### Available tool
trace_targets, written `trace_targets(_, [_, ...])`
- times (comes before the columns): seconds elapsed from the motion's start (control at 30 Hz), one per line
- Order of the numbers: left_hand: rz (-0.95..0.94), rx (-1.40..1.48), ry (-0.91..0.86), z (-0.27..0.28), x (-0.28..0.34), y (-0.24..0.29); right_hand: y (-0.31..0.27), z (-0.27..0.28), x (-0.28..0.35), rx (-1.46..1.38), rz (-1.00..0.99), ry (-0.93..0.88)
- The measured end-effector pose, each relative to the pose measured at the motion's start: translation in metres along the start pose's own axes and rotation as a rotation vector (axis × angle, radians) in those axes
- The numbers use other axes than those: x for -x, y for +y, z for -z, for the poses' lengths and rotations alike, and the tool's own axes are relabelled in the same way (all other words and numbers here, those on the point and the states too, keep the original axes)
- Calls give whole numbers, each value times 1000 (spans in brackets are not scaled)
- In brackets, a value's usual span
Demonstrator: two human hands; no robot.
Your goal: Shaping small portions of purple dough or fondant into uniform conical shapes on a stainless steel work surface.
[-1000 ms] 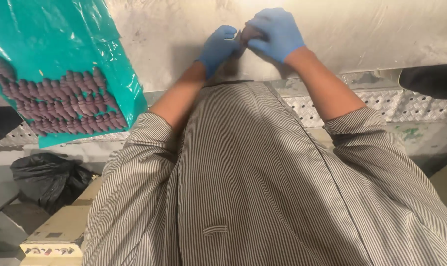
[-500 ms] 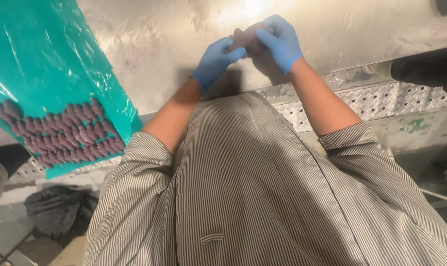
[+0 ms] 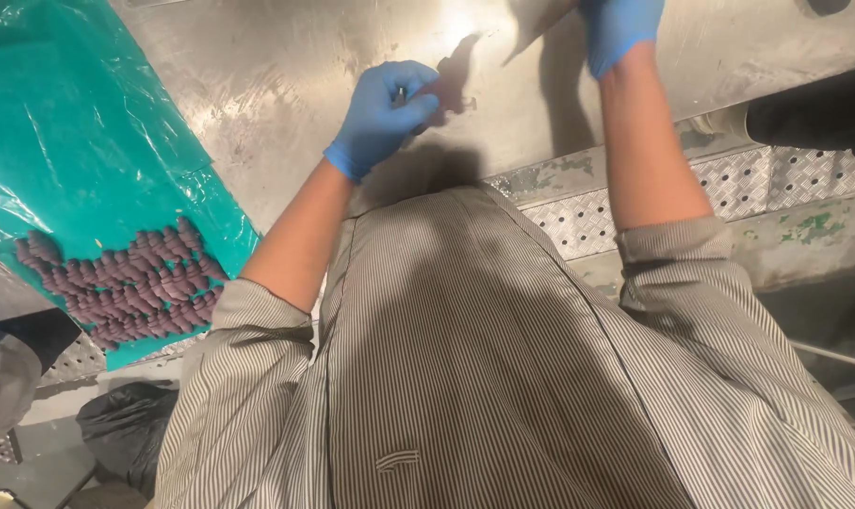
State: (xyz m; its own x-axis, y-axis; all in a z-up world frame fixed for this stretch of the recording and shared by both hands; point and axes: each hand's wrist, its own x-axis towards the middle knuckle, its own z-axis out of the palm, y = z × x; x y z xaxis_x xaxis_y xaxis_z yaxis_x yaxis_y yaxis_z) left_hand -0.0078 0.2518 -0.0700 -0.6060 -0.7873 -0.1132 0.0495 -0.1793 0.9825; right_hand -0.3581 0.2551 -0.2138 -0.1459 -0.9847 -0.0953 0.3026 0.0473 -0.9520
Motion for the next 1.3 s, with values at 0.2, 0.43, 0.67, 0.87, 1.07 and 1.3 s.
trace_targets(0.2, [74, 70, -255, 12, -11, 30, -13, -8, -8, 804, 119, -41])
trace_targets(0.43, [5, 582, -211, 41, -26, 46, -66, -125, 46, 125, -157, -790])
trace_targets(0.67, [88, 339, -200, 51, -29, 54, -109, -178, 51, -270, -424, -490])
trace_targets(0.87, [88, -503, 282, 66, -23, 3, -110, -172, 60, -143, -398, -450])
trace_targets(1.07, [184, -289, -60, 11, 11, -47, -88, -179, 80, -294, -478, -419])
trace_targets(1.3, [25, 55, 342, 18, 48, -83, -13, -153, 97, 727, -138, -128])
